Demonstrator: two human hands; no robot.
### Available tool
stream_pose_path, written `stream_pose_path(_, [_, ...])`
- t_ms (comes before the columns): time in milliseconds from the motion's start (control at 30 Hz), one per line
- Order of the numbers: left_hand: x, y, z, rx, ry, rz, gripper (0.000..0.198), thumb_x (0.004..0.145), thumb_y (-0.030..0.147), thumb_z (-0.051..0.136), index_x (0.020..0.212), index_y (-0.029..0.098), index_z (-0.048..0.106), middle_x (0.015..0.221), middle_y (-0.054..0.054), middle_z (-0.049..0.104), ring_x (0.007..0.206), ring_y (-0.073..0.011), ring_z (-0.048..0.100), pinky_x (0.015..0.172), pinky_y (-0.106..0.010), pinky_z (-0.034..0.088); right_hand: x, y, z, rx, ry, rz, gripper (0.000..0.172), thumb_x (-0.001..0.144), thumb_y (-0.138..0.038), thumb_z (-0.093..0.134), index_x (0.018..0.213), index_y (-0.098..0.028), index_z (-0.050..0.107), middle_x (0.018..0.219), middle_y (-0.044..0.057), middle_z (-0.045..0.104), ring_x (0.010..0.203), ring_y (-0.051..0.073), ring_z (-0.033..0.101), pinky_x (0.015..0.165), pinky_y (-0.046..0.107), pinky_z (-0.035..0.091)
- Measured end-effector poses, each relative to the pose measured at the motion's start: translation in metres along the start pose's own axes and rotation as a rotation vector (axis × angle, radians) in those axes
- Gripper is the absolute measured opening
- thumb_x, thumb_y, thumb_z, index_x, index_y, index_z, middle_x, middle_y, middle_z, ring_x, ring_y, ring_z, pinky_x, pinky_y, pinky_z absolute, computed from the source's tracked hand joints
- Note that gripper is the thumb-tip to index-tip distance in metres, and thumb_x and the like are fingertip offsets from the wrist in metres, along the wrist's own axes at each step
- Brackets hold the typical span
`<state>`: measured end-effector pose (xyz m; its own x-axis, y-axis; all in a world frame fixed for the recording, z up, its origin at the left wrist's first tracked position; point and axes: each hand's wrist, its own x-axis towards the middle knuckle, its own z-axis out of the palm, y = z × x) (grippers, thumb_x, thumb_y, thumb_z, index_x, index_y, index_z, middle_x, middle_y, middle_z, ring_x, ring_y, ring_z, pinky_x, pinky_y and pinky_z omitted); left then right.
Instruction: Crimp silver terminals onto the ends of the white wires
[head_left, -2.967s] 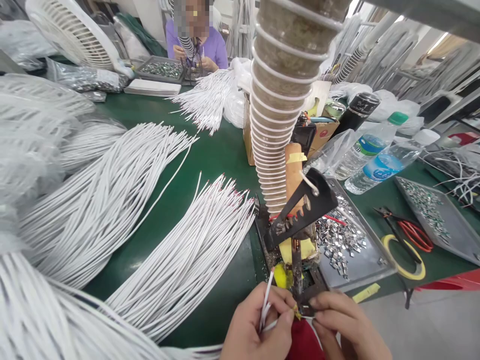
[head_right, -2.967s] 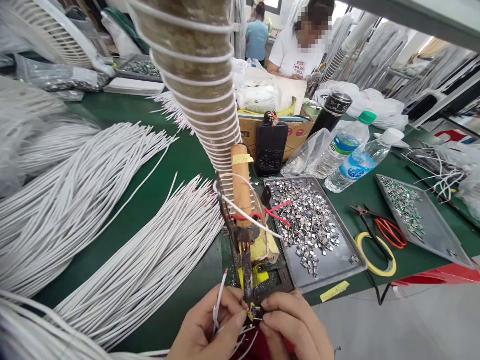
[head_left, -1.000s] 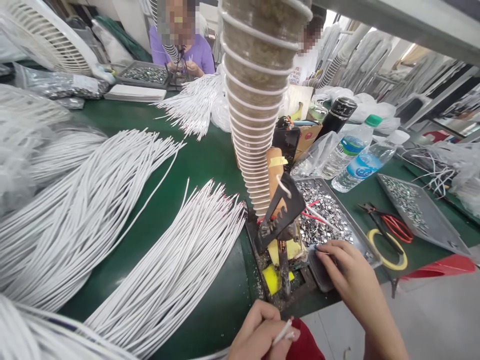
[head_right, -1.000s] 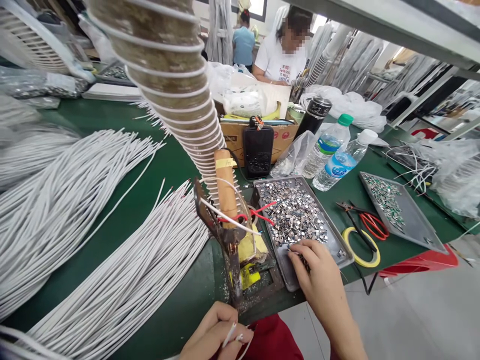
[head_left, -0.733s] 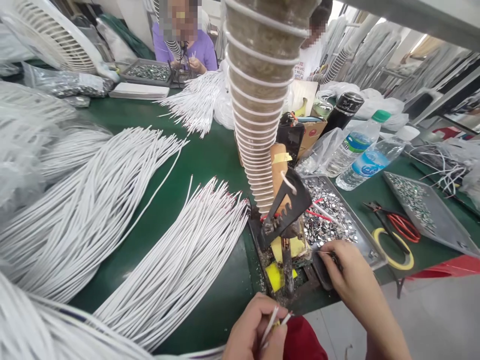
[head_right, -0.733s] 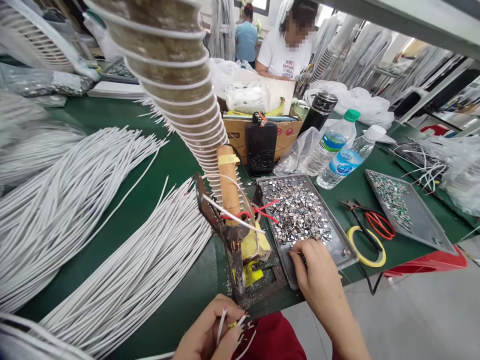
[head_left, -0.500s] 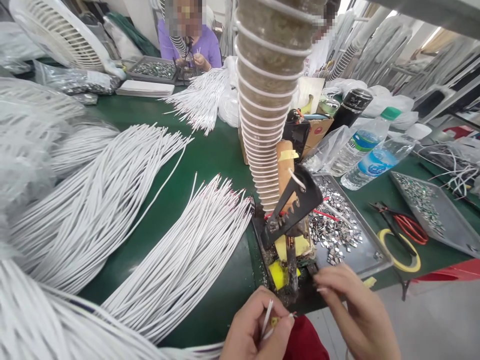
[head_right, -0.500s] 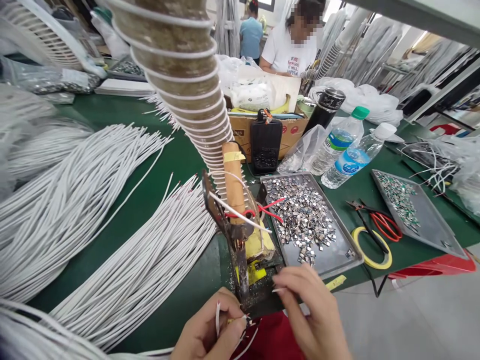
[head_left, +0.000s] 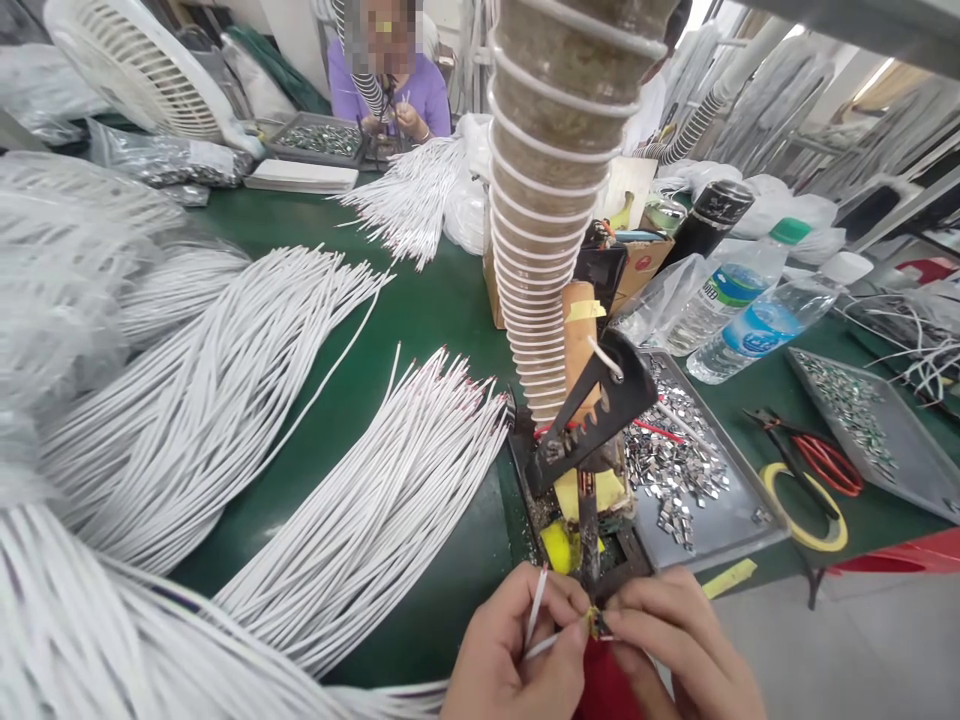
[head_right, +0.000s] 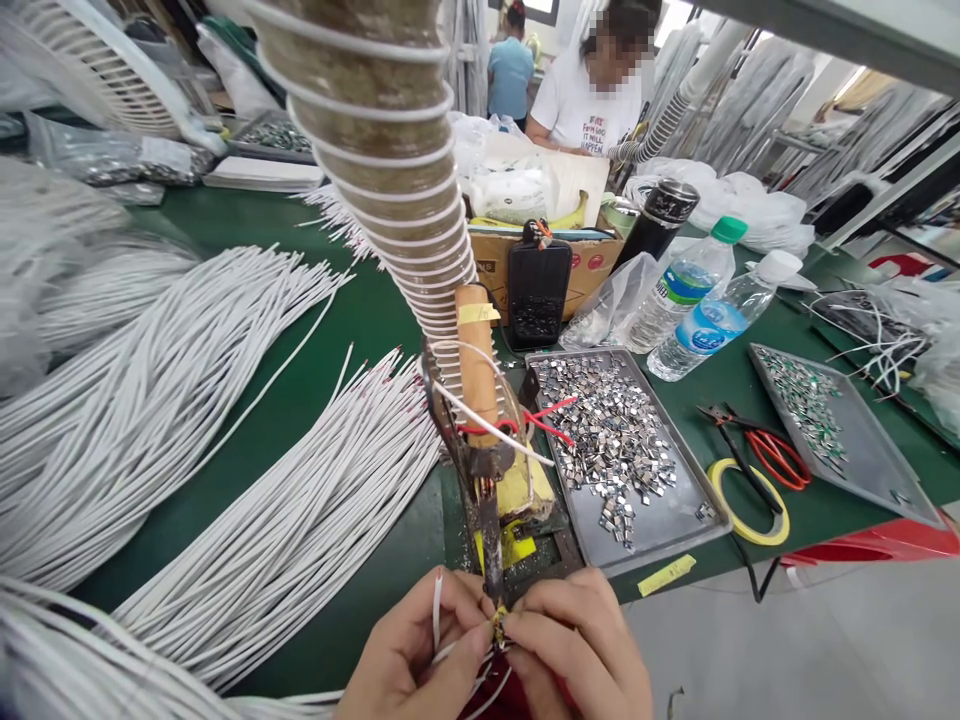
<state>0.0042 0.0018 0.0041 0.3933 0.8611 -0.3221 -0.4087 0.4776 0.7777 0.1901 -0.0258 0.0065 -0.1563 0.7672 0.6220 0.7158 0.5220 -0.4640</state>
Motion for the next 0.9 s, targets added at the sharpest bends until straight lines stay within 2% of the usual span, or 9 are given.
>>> stream_pose_path(100, [0.002, -0.002, -0.001, 0.017, 0.006, 0.038, 0.042, 0.088, 0.054, 0.086, 0.077, 0.018, 0.067, 0.086, -0.002, 0.069, 0.075, -0.0159, 0.058, 0.074, -0.025, 0.045, -0.015, 0.004, -0.001, -0.106, 0.034, 0.005, 0.013, 0.095, -0.013, 0.069, 0.101, -0.023, 0.073, 0.084, 0.005, 0.081, 0.067, 0.017, 0.08, 0.067, 0.027, 0.07])
stream_pose_path(233, [0.005, -0.004, -0.002, 0.019, 0.02, 0.03, 0.043, 0.087, 0.054, 0.086, 0.076, 0.018, 0.066, 0.088, -0.003, 0.07, 0.075, -0.0156, 0.057, 0.072, -0.024, 0.044, -0.033, 0.012, 0.001, -0.155, -0.007, -0.034, 0.017, 0.09, -0.012, 0.071, 0.102, -0.024, 0.069, 0.088, 0.006, 0.086, 0.072, 0.02, 0.084, 0.073, 0.03, 0.072])
stream_pose_path(433, [0.009, -0.006, -0.003, -0.004, 0.044, 0.029, 0.044, 0.086, 0.054, 0.087, 0.078, 0.018, 0.065, 0.088, -0.003, 0.07, 0.077, -0.0164, 0.059, 0.075, -0.024, 0.046, -0.028, 0.011, 0.004, -0.258, 0.05, -0.058, 0.017, 0.089, -0.013, 0.072, 0.101, -0.026, 0.07, 0.087, 0.002, 0.087, 0.07, 0.02, 0.085, 0.08, 0.03, 0.072])
stream_pose_path(567, [0.009, -0.002, -0.002, -0.021, 0.075, 0.061, 0.037, 0.087, 0.046, 0.088, 0.076, 0.018, 0.066, 0.087, -0.002, 0.072, 0.078, -0.0162, 0.061, 0.077, -0.022, 0.049, -0.019, -0.002, 0.014, -0.275, 0.134, 0.001, 0.012, 0.089, -0.015, 0.075, 0.093, -0.026, 0.071, 0.084, 0.0, 0.086, 0.069, 0.017, 0.084, 0.083, 0.027, 0.07])
stream_pose_path(667, [0.008, 0.002, 0.002, -0.013, 0.091, 0.063, 0.031, 0.087, 0.036, 0.088, 0.074, 0.018, 0.067, 0.086, -0.001, 0.072, 0.077, -0.0149, 0.062, 0.075, -0.02, 0.049, -0.016, -0.013, 0.027, -0.241, 0.291, 0.106, 0.011, 0.094, -0.018, 0.072, 0.086, -0.026, 0.07, 0.078, -0.001, 0.083, 0.065, 0.014, 0.081, 0.083, 0.026, 0.067])
stream_pose_path(733, [0.006, 0.004, 0.006, -0.004, 0.107, 0.077, 0.027, 0.086, 0.03, 0.088, 0.073, 0.017, 0.068, 0.086, -0.002, 0.073, 0.077, -0.0148, 0.063, 0.075, -0.019, 0.05, -0.014, -0.017, 0.031, -0.222, 0.332, 0.15, 0.014, 0.095, -0.016, 0.071, 0.085, -0.026, 0.07, 0.077, -0.002, 0.08, 0.064, 0.013, 0.078, 0.081, 0.026, 0.066])
stream_pose_path(800, [0.004, 0.004, 0.009, 0.001, 0.13, 0.106, 0.025, 0.085, 0.026, 0.087, 0.072, 0.018, 0.068, 0.085, -0.003, 0.074, 0.077, -0.0153, 0.065, 0.075, -0.019, 0.051, -0.01, -0.017, 0.028, -0.233, 0.272, 0.131, 0.014, 0.092, -0.012, 0.073, 0.087, -0.025, 0.07, 0.079, -0.001, 0.08, 0.065, 0.013, 0.078, 0.078, 0.025, 0.066])
stream_pose_path(900, [0.002, 0.001, 0.01, 0.026, 0.164, 0.136, 0.022, 0.085, 0.022, 0.086, 0.072, 0.018, 0.068, 0.083, -0.002, 0.074, 0.075, -0.0157, 0.066, 0.074, -0.019, 0.051, -0.002, -0.01, 0.015, -0.143, 0.122, 0.022, 0.017, 0.089, -0.007, 0.072, 0.094, -0.024, 0.068, 0.082, -0.001, 0.077, 0.068, 0.012, 0.078, 0.068, 0.02, 0.065])
